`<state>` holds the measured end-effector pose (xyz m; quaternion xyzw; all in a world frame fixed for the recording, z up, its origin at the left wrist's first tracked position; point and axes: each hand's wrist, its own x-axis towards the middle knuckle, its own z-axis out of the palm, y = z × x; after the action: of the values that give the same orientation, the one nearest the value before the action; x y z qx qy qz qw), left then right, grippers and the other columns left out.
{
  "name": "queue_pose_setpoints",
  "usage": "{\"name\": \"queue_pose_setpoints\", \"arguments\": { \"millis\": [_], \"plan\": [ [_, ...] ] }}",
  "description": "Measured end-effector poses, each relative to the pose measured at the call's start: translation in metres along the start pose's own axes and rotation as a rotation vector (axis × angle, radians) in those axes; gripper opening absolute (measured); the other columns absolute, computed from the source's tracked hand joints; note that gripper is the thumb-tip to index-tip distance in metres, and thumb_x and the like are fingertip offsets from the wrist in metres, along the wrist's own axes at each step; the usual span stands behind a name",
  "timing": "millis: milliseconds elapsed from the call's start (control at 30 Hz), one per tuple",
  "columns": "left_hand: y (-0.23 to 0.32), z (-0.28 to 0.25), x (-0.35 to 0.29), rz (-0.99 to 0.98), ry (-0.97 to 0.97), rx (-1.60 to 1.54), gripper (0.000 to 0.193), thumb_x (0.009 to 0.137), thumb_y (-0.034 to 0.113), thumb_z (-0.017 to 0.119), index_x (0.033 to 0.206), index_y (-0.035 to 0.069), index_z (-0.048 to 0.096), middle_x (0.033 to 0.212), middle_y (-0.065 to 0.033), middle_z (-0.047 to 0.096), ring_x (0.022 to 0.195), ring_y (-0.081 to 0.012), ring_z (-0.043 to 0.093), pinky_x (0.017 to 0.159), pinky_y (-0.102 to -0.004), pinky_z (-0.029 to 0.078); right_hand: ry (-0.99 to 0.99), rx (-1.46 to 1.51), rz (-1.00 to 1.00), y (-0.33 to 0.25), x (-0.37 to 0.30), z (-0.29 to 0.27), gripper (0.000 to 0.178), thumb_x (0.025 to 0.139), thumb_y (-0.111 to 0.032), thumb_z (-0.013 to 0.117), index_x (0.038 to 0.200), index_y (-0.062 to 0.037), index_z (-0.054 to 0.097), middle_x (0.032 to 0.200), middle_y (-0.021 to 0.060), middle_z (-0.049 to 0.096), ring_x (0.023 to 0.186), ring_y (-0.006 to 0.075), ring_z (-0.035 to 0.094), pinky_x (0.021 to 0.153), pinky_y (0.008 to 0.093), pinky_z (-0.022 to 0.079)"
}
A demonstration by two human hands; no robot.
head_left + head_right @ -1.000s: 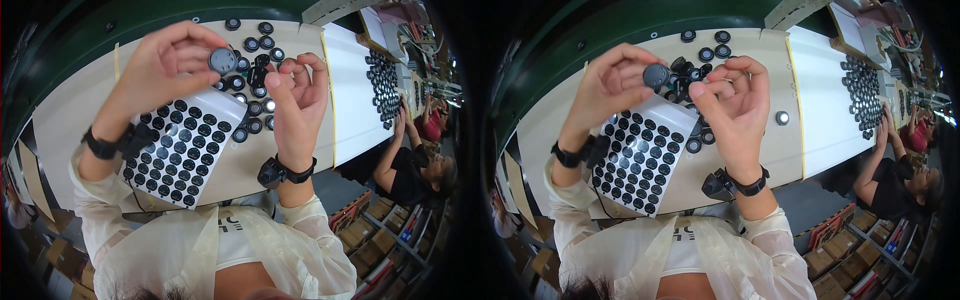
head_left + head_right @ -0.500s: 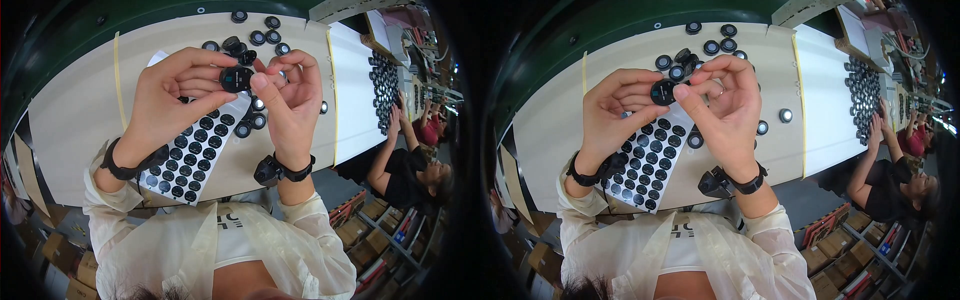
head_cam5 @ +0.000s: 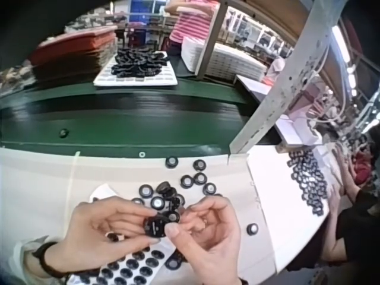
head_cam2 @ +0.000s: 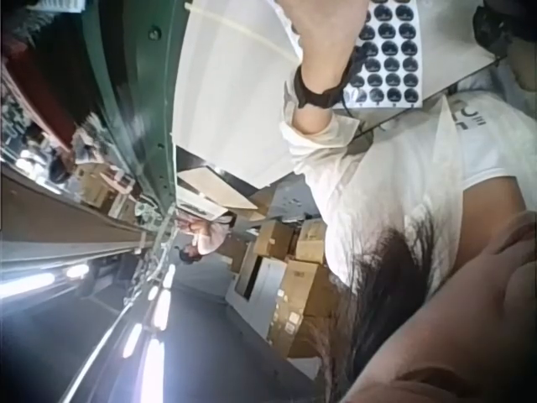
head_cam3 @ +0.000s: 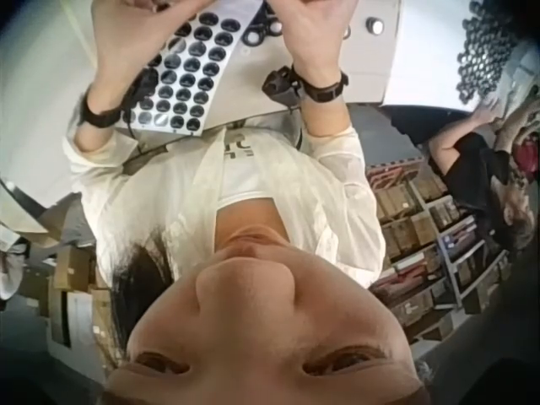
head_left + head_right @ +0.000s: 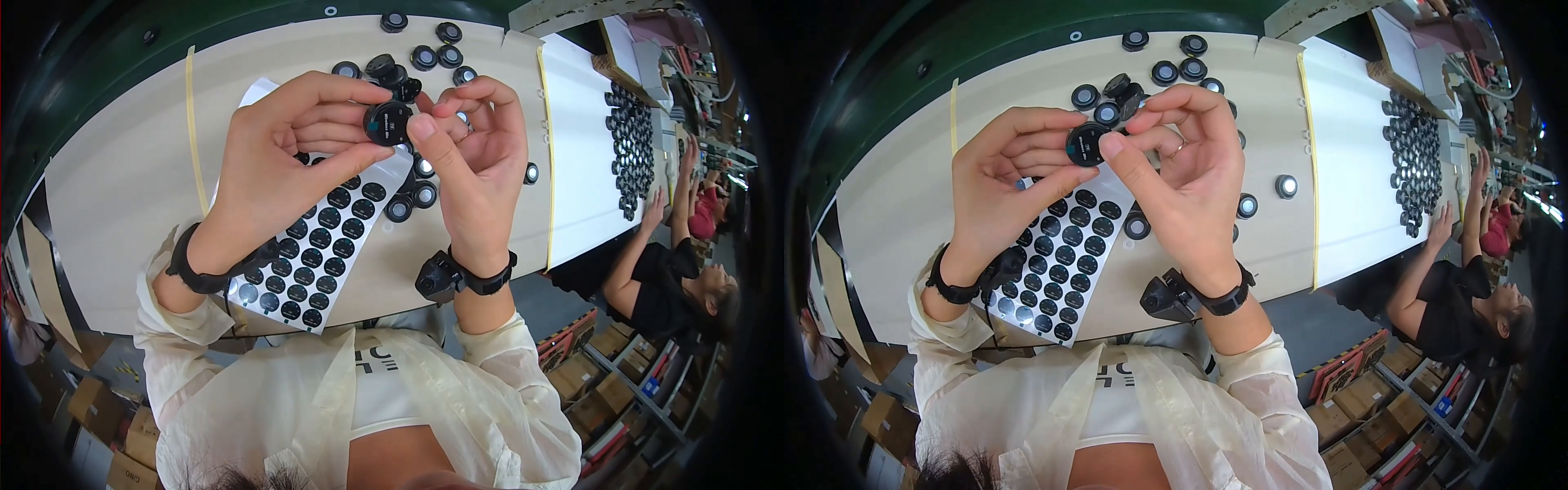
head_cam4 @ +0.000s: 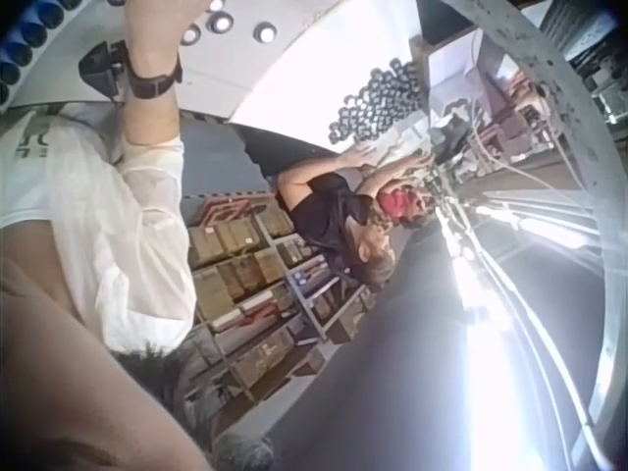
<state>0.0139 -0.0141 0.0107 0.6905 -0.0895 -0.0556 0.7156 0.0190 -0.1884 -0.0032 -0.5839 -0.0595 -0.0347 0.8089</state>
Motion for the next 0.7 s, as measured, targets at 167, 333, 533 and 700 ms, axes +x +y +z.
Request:
{"name": "queue_pose_setpoints", "arguments": {
  "millis": [167, 333, 533, 700],
  "plan": [
    [-0.003, 0.002, -0.001, 0.032, 0.019, 0.044, 0.037, 0.075, -0.012, 0.069, 0.110, -0.007, 0.058, 0.103, -0.0152, 0.065, 0.088, -0.0181, 0.068, 0.082, -0.0277, 0.056, 0.020, -0.018, 0.009, 0.001, -0.001, 0.002, 0.041, 0.076, 0.009, 0.070, 0.108, 0.0024, 0.047, 0.098, 0.0099, 0.056, 0.081, 0.0092, 0.060, 0.077, 0.0222, 0.048],
    [-0.006, 0.002, -0.003, 0.069, 0.047, 0.045, 0.034, 0.075, -0.013, 0.069, 0.107, -0.009, 0.061, 0.101, -0.0155, 0.066, 0.087, -0.0197, 0.068, 0.082, -0.0282, 0.056, 0.016, -0.061, 0.043, -0.001, -0.001, 0.004, 0.039, 0.076, 0.009, 0.071, 0.106, 0.0018, 0.047, 0.096, 0.0092, 0.056, 0.081, 0.0084, 0.060, 0.078, 0.0243, 0.048],
    [-0.007, 0.001, -0.003, 0.100, 0.058, 0.083, 0.032, 0.076, -0.012, 0.069, 0.107, -0.009, 0.063, 0.102, -0.0172, 0.066, 0.086, -0.0196, 0.068, 0.081, -0.0279, 0.056, -0.027, -0.138, -0.031, 0.008, 0.001, 0.001, 0.038, 0.076, 0.008, 0.071, 0.103, -0.0022, 0.046, 0.088, 0.0031, 0.056, 0.081, 0.0070, 0.058, 0.097, 0.0321, 0.047],
    [-0.012, -0.004, -0.002, 0.114, 0.043, 0.085, 0.030, 0.077, -0.010, 0.069, 0.106, -0.008, 0.064, 0.102, -0.0179, 0.067, 0.088, -0.0182, 0.067, 0.081, -0.0274, 0.056, -0.028, -0.190, -0.040, 0.009, 0.003, 0.001, 0.043, 0.072, 0.006, 0.076, 0.103, -0.0022, 0.047, 0.087, 0.0031, 0.056, 0.077, 0.0062, 0.057, 0.090, 0.0293, 0.050]
  ]
}}
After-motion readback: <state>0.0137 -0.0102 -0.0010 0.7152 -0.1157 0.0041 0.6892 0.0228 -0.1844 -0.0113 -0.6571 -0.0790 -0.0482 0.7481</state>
